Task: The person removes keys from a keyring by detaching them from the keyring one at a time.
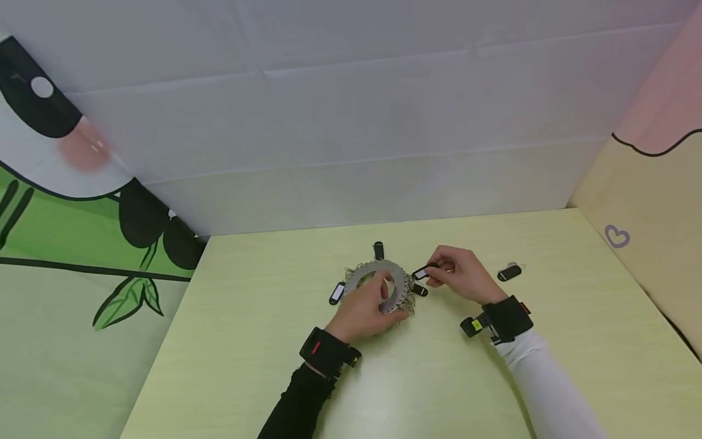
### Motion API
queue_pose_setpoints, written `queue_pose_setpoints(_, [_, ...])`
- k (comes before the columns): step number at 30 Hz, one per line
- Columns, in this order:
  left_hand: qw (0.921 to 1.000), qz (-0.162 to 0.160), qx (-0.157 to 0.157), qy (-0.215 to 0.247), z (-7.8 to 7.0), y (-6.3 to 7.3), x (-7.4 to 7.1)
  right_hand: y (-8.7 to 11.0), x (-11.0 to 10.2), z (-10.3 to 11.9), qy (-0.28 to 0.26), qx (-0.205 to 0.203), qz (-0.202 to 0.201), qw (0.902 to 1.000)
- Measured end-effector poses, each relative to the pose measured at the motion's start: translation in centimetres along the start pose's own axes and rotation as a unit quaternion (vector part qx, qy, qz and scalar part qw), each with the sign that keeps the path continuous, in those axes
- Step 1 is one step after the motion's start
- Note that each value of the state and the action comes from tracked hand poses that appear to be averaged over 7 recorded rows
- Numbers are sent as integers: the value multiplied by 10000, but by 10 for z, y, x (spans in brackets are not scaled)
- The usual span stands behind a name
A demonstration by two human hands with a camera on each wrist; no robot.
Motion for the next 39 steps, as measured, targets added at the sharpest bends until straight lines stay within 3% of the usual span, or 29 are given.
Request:
queue_pose_setpoints(3, [9987, -377, 91, -333, -2, -1, 2, 1, 5, 11, -11, -91, -145, 9999])
queue_pose_setpoints(7, [9894, -992, 389, -982, -10, -1, 0, 3, 10, 23, -45, -238, -330, 9992])
queue_pose_setpoints(11, [9808, -1556, 545, -1044, -16, -1, -11, 4, 12, 33, -167, -459, -561, 9972])
queue_pose_setpoints(14, [9798, -1744, 574, -797, -18, -1, -22, 5, 12, 40, -251, -637, -790, 9945])
queue_pose_setpoints(18, [9822, -1735, 544, -463, -15, 1, -34, 7, 7, 43, -475, -771, -1075, 9901])
queue_pose_setpoints(23, [9884, -1440, 372, -310, -6, 2, -36, 9, -3, 40, -999, -675, -1301, 9841])
queue_pose_setpoints(31, [9955, -814, 322, -367, -3, 0, -20, 8, 5, 43, -1004, -668, -846, 9891])
queue_pose_setpoints(33, [9955, -825, 302, -353, -5, 0, -16, 8, 7, 45, -962, -685, -844, 9894])
queue_pose_setpoints(39, [9899, -1197, 508, 570, -13, -4, -11, 8, 10, 49, -940, -652, -811, 9901])
Point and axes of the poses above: each hand's wrist, its own y-axis away from the middle knuckle, its own x-axis out of the palm, z = x × y, the point moved 5 cm from there along -y, towards the middle knuckle, and after that the axes turned 4 degrees about x, right-handed, at the moved point
